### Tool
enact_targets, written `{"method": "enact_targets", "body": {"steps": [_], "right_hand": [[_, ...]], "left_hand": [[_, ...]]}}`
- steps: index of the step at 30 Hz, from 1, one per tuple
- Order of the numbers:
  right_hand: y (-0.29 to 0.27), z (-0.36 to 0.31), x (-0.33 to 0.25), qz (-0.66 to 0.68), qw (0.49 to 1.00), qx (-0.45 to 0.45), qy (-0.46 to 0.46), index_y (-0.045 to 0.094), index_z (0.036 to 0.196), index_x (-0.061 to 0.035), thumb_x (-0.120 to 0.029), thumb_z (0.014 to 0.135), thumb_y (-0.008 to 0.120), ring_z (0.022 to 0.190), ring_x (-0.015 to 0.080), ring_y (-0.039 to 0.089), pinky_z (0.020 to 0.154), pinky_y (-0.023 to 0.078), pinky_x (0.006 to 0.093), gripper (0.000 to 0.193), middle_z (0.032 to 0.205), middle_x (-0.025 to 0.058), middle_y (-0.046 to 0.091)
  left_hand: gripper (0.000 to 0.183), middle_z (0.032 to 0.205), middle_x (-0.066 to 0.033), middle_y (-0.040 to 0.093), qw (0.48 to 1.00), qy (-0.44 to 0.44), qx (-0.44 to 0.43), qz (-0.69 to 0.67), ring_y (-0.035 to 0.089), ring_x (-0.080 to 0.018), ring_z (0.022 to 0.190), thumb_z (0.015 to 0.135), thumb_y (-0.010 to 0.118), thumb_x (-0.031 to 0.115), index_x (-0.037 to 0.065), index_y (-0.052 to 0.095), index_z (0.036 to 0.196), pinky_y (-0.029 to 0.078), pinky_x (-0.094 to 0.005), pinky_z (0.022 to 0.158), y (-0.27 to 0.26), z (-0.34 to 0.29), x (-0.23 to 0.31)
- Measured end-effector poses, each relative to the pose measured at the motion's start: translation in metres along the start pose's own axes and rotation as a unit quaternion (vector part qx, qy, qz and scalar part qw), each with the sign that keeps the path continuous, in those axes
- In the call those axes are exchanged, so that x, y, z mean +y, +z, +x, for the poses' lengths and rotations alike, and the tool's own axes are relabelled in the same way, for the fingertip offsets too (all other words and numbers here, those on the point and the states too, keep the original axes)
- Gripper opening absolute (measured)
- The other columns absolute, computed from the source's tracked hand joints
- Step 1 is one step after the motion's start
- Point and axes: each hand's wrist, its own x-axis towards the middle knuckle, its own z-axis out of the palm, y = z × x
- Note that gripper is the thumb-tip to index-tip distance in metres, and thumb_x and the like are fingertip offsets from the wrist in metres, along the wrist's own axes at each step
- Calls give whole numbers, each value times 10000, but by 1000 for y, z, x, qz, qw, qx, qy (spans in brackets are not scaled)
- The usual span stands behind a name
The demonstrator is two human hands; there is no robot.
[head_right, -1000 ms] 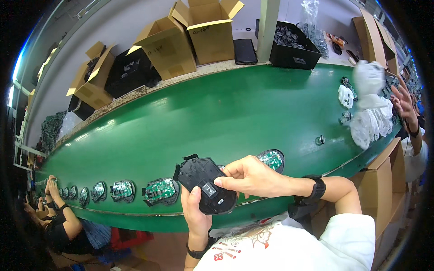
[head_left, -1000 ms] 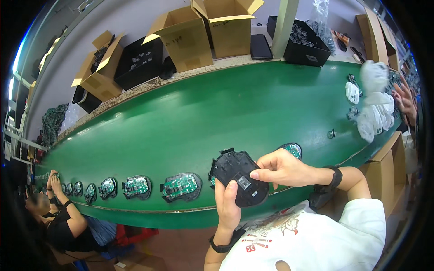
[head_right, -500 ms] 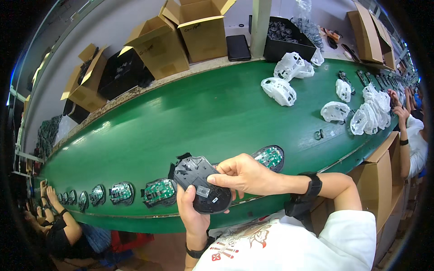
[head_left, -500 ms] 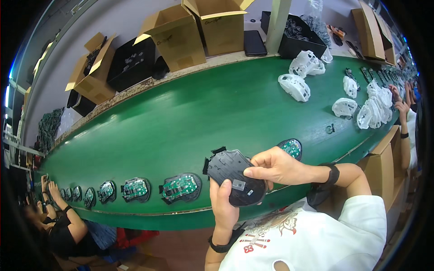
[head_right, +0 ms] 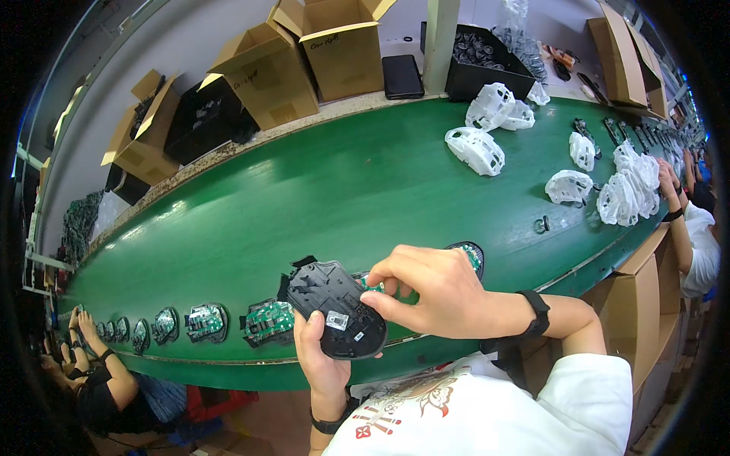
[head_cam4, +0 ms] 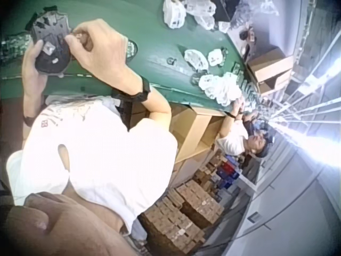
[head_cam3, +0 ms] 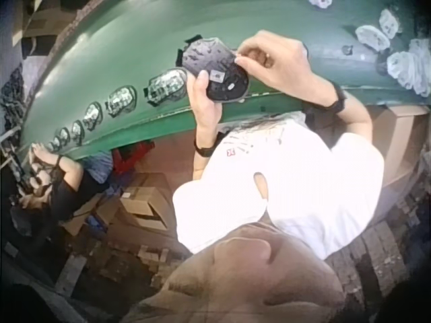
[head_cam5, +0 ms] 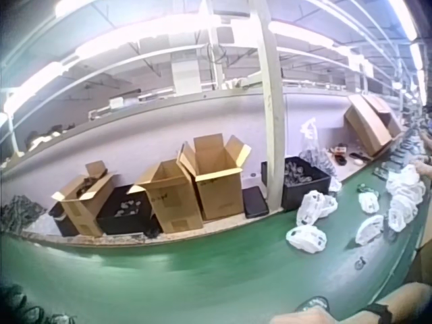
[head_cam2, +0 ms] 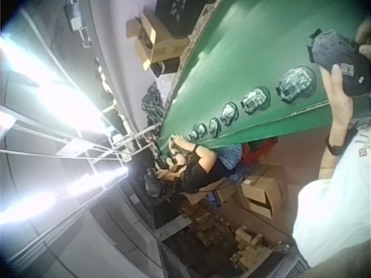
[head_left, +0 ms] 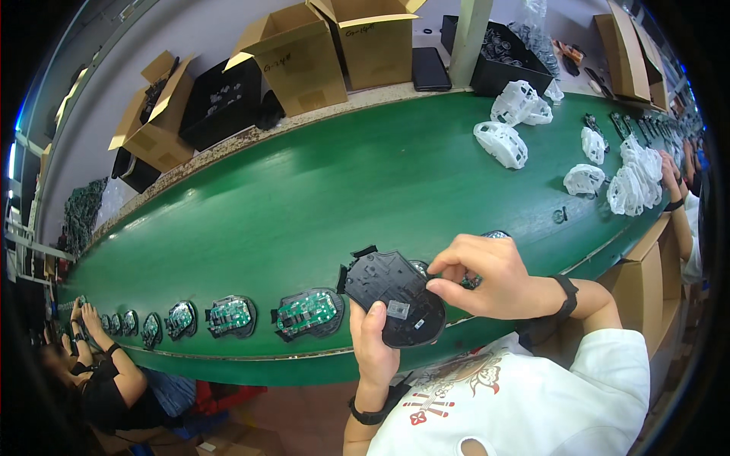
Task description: The person assembles small electronic devices on a green workbench. They unwrap components, place circular parts onto circuit boards, and attach black plastic casings. The person handles multiple units sequentially, moving finished items aside and retrieving new components from nearby boxes.
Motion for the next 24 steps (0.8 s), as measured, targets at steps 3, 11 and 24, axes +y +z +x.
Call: {"method": "enact_targets", "body": {"steps": [3,11,24], "right_hand": [[1,1,-2,-115,979,53,-158,706,927,-87,-146,698,804,665,182,590,541,485,285,256,829,22,636],[11,-2,-3,-190,948,24,-254,736,1012,-109,-130,612,783,697,162,538,565,471,257,404,925,-6,651],[4,2,-11,-268,931,19,-247,736,924,-103,-144,622,762,682,132,535,550,462,242,306,849,-17,644]], "left_hand": [[461,1138,-158,593,996,37,44,62,651,-207,937,956,426,244,-3,390,1344,598,-336,703,7,2,-3],[436,1193,-130,575,997,27,17,69,605,-194,1054,974,431,215,12,389,1357,507,-333,893,10,1,-4],[483,1177,-141,572,998,-17,-31,49,621,-198,1000,971,428,239,6,361,1389,595,-322,750,10,4,-2]]}}
